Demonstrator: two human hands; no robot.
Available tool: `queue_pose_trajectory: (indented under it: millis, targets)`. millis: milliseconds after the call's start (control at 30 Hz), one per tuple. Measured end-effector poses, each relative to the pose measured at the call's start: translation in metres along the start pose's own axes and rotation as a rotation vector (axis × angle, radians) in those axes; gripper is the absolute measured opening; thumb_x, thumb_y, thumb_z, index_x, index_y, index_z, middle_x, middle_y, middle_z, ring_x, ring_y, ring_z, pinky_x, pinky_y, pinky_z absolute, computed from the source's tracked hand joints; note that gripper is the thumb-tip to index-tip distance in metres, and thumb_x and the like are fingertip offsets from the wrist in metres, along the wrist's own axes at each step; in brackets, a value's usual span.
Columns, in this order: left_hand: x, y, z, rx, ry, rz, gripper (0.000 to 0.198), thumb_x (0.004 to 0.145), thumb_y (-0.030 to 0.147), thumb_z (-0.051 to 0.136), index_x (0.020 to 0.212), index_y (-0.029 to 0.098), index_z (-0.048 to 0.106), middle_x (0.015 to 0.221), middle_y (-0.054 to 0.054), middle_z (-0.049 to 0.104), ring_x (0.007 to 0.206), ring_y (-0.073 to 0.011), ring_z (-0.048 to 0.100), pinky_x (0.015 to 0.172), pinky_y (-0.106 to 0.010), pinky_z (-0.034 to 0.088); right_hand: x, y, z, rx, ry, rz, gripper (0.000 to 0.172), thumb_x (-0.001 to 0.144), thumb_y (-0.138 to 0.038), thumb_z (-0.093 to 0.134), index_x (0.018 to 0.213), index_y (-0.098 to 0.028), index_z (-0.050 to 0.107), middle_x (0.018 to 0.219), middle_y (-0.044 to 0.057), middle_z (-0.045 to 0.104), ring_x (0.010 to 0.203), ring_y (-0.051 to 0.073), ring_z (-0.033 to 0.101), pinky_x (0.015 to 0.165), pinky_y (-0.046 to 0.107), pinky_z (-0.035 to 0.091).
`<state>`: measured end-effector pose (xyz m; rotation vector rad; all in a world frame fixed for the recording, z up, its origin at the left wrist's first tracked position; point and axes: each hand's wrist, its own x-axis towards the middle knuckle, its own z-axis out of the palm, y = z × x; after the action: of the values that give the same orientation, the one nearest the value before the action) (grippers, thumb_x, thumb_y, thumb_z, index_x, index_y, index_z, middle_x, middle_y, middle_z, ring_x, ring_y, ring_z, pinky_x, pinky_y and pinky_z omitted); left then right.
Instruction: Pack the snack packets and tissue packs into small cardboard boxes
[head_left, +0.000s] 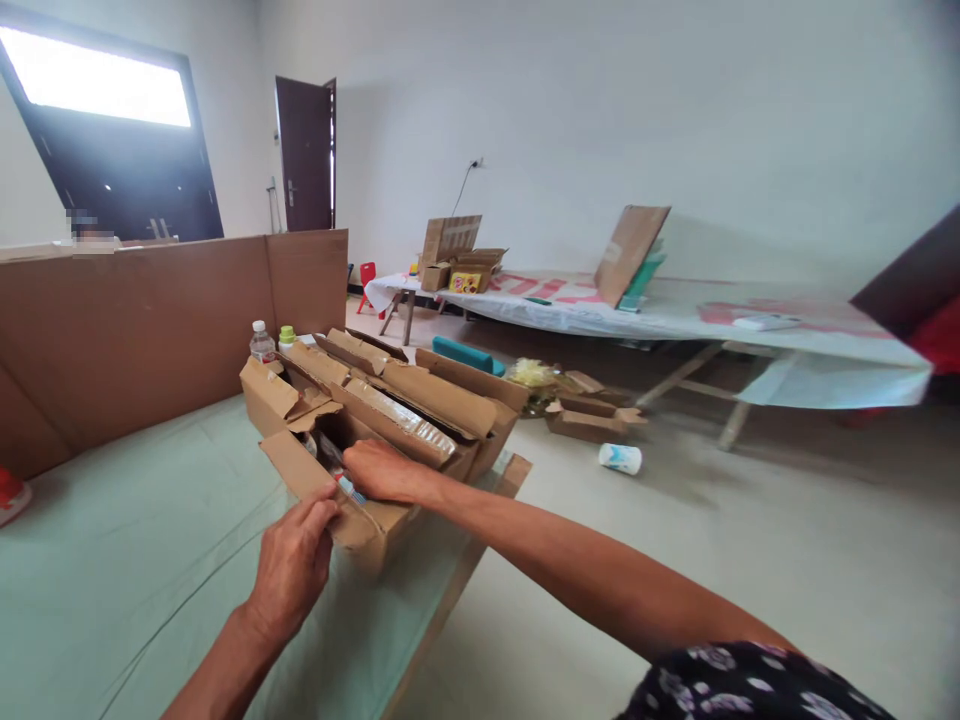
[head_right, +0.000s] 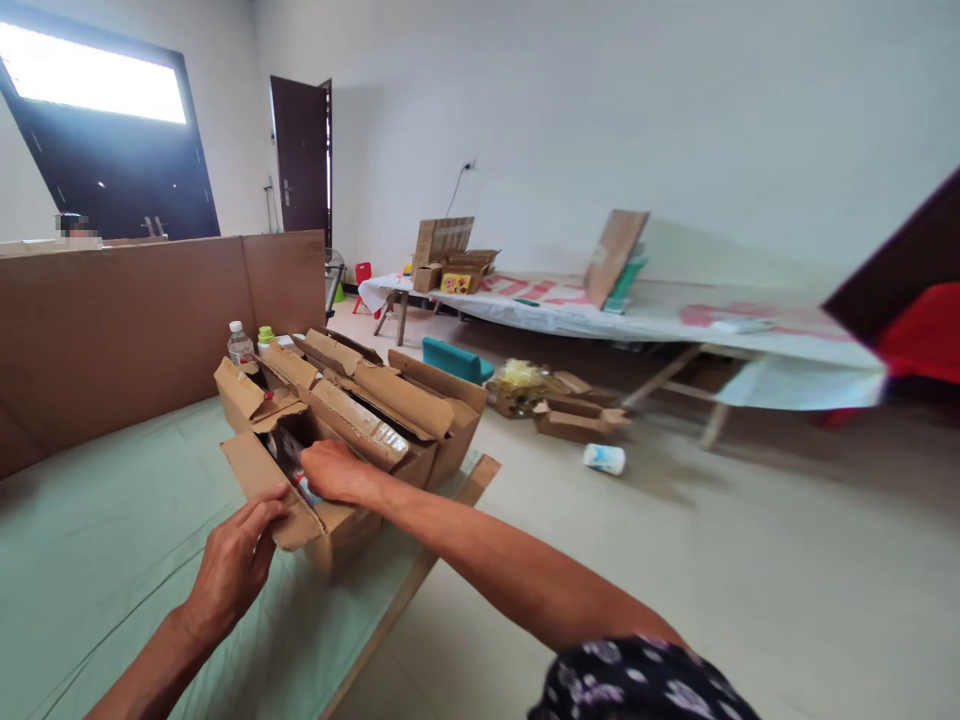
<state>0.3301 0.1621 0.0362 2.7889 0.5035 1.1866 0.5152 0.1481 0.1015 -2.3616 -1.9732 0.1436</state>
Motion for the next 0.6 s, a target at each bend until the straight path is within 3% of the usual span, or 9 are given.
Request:
queue_pose_trajectory:
  millis: [133, 300, 367, 433, 533, 600]
  targets:
    - [0.012, 0.003, 0.000, 0.041, -0.056, -0.032, 0.021, 0.096, 0.005, 0.050, 0.101, 0.020, 0.063, 0.100, -0.004, 0.077, 0.089, -0.0181, 0.076, 0.075, -0.030, 0.063, -0.012, 0.008, -0.012, 0.030, 0.111, -0.022, 0.023, 0.091, -0.017, 0.063, 0.073, -0.021, 0.076, 0.086, 0.018, 0.079, 0.090, 0.029, 0.077, 0.076, 0.034, 0.057]
    - [0.022, 0.004, 0.008, 0.051, -0.118, -0.090, 0.004, 0.098, 0.015, 0.062, 0.098, 0.015, 0.066, 0.088, 0.000, 0.070, 0.079, -0.0143, 0.069, 0.072, -0.031, 0.061, -0.042, 0.020, -0.057, 0.097, 0.322, -0.017, 0.034, 0.098, -0.027, 0.048, 0.070, -0.022, 0.067, 0.074, 0.014, 0.075, 0.072, 0.023, 0.072, 0.067, 0.033, 0.051]
    - [0.020, 0.008, 0.011, 0.033, -0.119, -0.099, 0.010, 0.099, 0.014, 0.060, 0.106, 0.015, 0.066, 0.098, -0.003, 0.071, 0.086, -0.0159, 0.071, 0.076, -0.033, 0.062, -0.054, 0.023, -0.075, 0.128, 0.393, -0.037, 0.039, 0.100, -0.036, 0.040, 0.073, -0.021, 0.064, 0.070, 0.011, 0.072, 0.065, 0.021, 0.067, 0.062, 0.032, 0.048]
    - [0.009, 0.012, 0.012, 0.026, -0.096, -0.116, 0.028, 0.099, 0.012, 0.056, 0.126, 0.016, 0.061, 0.123, -0.010, 0.068, 0.103, -0.0207, 0.071, 0.084, -0.037, 0.063, -0.063, 0.024, -0.085, 0.209, 0.482, -0.081, 0.047, 0.099, -0.049, 0.034, 0.071, -0.021, 0.060, 0.065, 0.008, 0.068, 0.059, 0.020, 0.062, 0.055, 0.031, 0.045]
    - [-0.027, 0.010, 0.005, 0.062, -0.052, -0.162, 0.052, 0.100, 0.018, 0.056, 0.150, 0.020, 0.042, 0.157, -0.017, 0.044, 0.128, -0.0284, 0.061, 0.098, -0.045, 0.059, -0.069, 0.022, -0.085, 0.413, 0.571, -0.170, 0.057, 0.092, -0.069, 0.033, 0.065, -0.025, 0.055, 0.059, 0.006, 0.064, 0.054, 0.022, 0.059, 0.049, 0.033, 0.046]
    - [-0.060, -0.003, -0.008, 0.119, -0.037, -0.226, 0.053, 0.100, 0.027, 0.060, 0.150, 0.022, 0.042, 0.159, -0.017, 0.041, 0.128, -0.0293, 0.060, 0.100, -0.048, 0.058, -0.066, 0.014, -0.080, 0.483, 0.498, -0.228, 0.060, 0.091, -0.074, 0.032, 0.061, -0.028, 0.055, 0.060, 0.006, 0.066, 0.055, 0.024, 0.061, 0.050, 0.035, 0.049]
